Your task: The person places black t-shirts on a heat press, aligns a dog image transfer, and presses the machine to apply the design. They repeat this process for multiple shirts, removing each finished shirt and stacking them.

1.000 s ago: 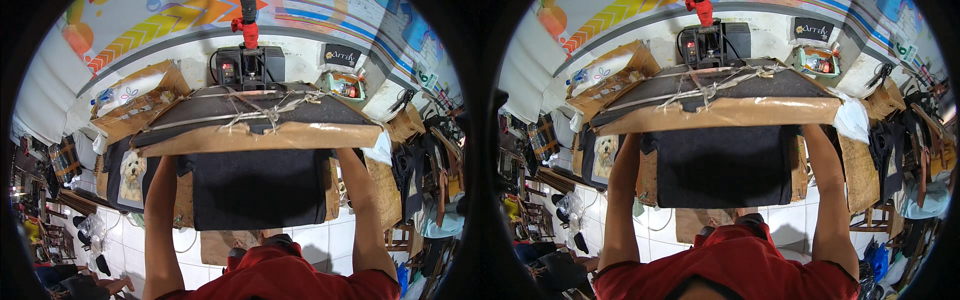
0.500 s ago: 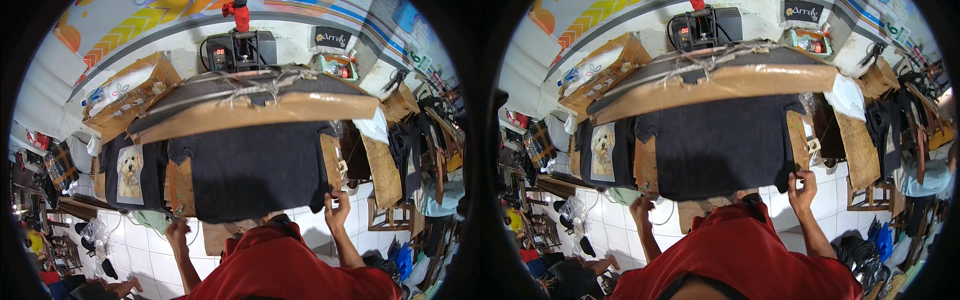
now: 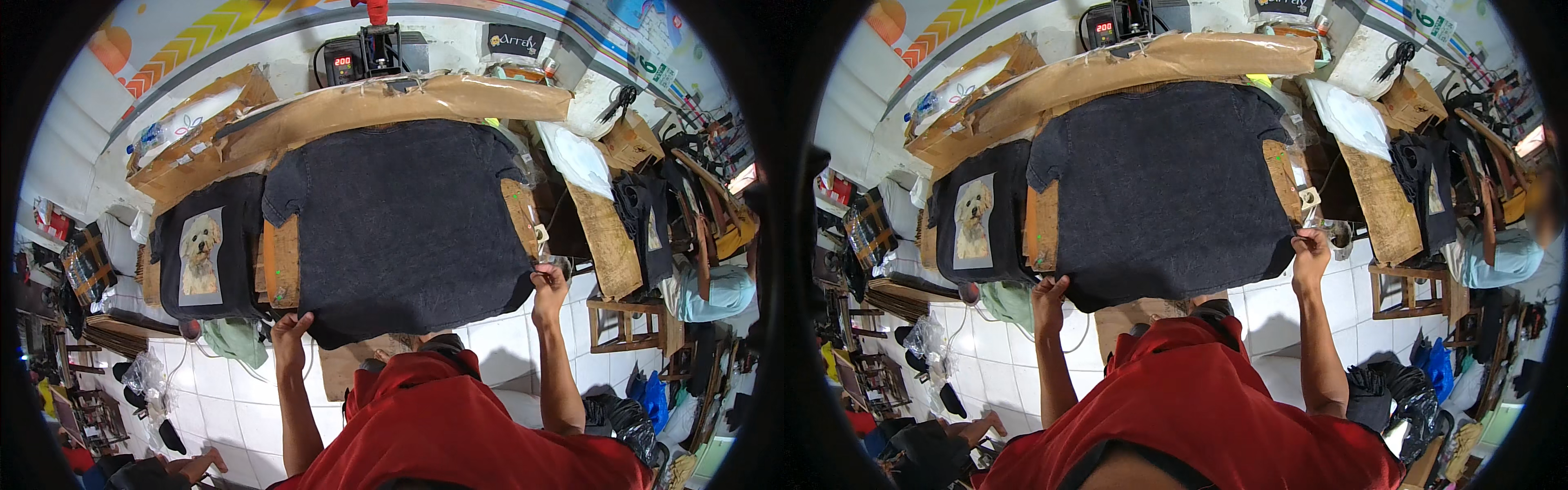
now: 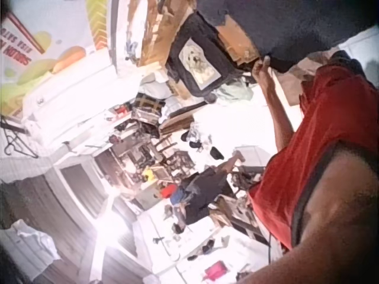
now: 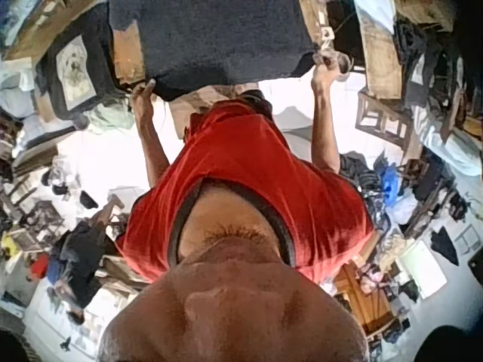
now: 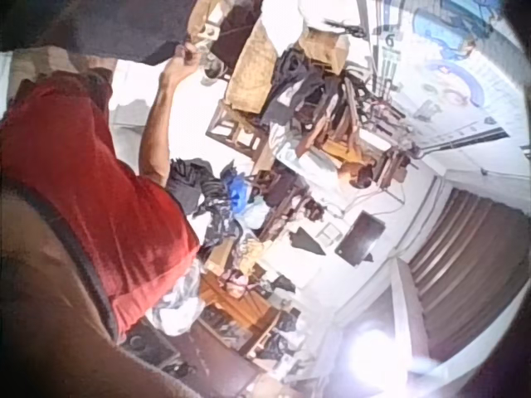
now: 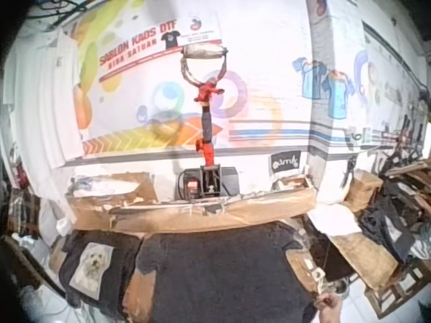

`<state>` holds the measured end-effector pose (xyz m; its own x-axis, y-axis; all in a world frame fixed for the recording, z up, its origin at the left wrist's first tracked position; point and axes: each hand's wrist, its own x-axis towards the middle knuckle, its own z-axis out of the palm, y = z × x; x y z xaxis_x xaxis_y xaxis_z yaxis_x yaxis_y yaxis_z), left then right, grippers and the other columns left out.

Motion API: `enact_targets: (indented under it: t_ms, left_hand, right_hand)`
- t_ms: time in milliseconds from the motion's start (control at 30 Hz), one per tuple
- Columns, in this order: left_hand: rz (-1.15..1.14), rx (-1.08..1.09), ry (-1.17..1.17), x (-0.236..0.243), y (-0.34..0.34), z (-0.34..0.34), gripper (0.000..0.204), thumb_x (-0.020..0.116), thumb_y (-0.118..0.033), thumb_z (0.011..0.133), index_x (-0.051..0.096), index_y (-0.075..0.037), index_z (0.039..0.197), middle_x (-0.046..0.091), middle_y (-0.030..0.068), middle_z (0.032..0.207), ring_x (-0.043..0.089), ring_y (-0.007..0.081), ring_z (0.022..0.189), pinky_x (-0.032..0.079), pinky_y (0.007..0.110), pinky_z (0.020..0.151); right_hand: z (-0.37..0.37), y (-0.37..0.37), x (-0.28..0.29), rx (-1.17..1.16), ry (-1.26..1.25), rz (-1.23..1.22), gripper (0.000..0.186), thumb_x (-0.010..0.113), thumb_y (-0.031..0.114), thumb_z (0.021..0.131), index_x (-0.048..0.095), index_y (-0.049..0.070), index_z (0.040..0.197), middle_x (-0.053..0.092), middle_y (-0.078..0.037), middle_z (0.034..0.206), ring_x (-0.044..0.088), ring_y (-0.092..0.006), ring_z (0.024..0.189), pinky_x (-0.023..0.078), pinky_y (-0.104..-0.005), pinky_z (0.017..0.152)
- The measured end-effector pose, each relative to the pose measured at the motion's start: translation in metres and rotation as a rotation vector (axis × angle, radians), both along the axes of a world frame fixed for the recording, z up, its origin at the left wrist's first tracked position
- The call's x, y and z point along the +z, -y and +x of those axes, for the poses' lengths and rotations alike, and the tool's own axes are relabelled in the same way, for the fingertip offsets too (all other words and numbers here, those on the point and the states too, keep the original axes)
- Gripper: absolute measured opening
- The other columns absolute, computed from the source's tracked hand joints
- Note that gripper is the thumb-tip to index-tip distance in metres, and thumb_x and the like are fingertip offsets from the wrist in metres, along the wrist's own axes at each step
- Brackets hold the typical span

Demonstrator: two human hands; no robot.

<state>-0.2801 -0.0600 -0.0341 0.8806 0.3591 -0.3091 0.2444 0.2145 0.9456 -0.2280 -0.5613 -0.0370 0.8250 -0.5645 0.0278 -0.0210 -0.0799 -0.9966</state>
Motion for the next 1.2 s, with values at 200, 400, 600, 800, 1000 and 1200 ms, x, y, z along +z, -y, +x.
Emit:
enact_targets:
  t_ms: [200, 400, 600, 800, 1000, 1200]
  left_hand:
    - [0.021, 0.066, -0.041, -0.008, 0.006, -0.003, 0.023, 0.081, 0.0, 0.08, 0.06, -0.008, 0.076, 0.066, 0.0023, 0.078, 0.058, 0.01, 0.073, 0.046, 0.027, 0.073]
    - [0.698, 0.297, 0.162, 0.04, 0.037, 0.033, 0.028, 0.083, -0.012, 0.08, 0.065, 0.001, 0.098, 0.068, 0.0105, 0.094, 0.065, 0.0196, 0.084, 0.052, 0.033, 0.077]
    - [1.411, -0.427, 0.338, 0.036, 0.106, 0.136, 0.089, 0.06, -0.063, 0.09, 0.042, 0.002, 0.148, 0.036, 0.0204, 0.158, 0.027, 0.0372, 0.149, 0.019, 0.058, 0.119]
    - [1.458, -0.313, 0.084, 0.026, 0.04, 0.202, 0.076, 0.058, -0.055, 0.094, 0.047, 0.0, 0.146, 0.04, 0.0187, 0.156, 0.035, 0.0371, 0.146, 0.02, 0.064, 0.116]
    - [1.402, -0.294, 0.252, 0.017, -0.027, 0.371, 0.047, 0.063, -0.026, 0.095, 0.055, -0.003, 0.135, 0.06, 0.0202, 0.134, 0.055, 0.0367, 0.123, 0.043, 0.046, 0.101]
    - [1.38, -0.284, 0.137, -0.006, -0.058, 0.38, 0.044, 0.062, -0.028, 0.096, 0.057, -0.004, 0.133, 0.06, 0.0199, 0.133, 0.056, 0.0366, 0.123, 0.043, 0.047, 0.101]
  right_hand:
    - [-0.005, -0.011, 0.0, 0.017, -0.109, -0.505, 0.016, 0.065, -0.005, 0.087, 0.064, -0.002, 0.102, 0.064, -0.01, 0.096, 0.061, -0.0206, 0.086, 0.049, -0.0321, 0.08]
    - [0.037, -0.05, 0.054, 0.226, 0.138, -1.024, 0.037, 0.072, 0.01, 0.087, 0.063, 0.002, 0.122, 0.054, -0.023, 0.132, 0.053, -0.0405, 0.124, 0.043, -0.0466, 0.104]
    - [0.142, -0.099, 0.036, 0.913, 0.083, -1.372, 0.07, 0.042, 0.061, 0.1, 0.044, 0.013, 0.151, 0.03, -0.016, 0.162, 0.025, -0.0338, 0.151, 0.019, -0.057, 0.121]
    - [0.238, -0.026, 0.037, 0.661, -0.18, -1.376, 0.061, 0.048, 0.053, 0.101, 0.052, 0.01, 0.143, 0.037, -0.015, 0.159, 0.031, -0.034, 0.148, 0.024, -0.0582, 0.119]
    - [0.366, -0.015, 0.025, 0.621, -0.289, -1.212, 0.055, 0.051, 0.046, 0.102, 0.053, 0.008, 0.141, 0.047, -0.017, 0.149, 0.043, -0.0363, 0.139, 0.032, -0.05, 0.116]
    - [0.384, 0.023, 0.003, 0.608, -0.35, -1.21, 0.055, 0.049, 0.047, 0.102, 0.052, 0.01, 0.142, 0.045, -0.016, 0.151, 0.041, -0.0352, 0.141, 0.031, -0.0498, 0.116]
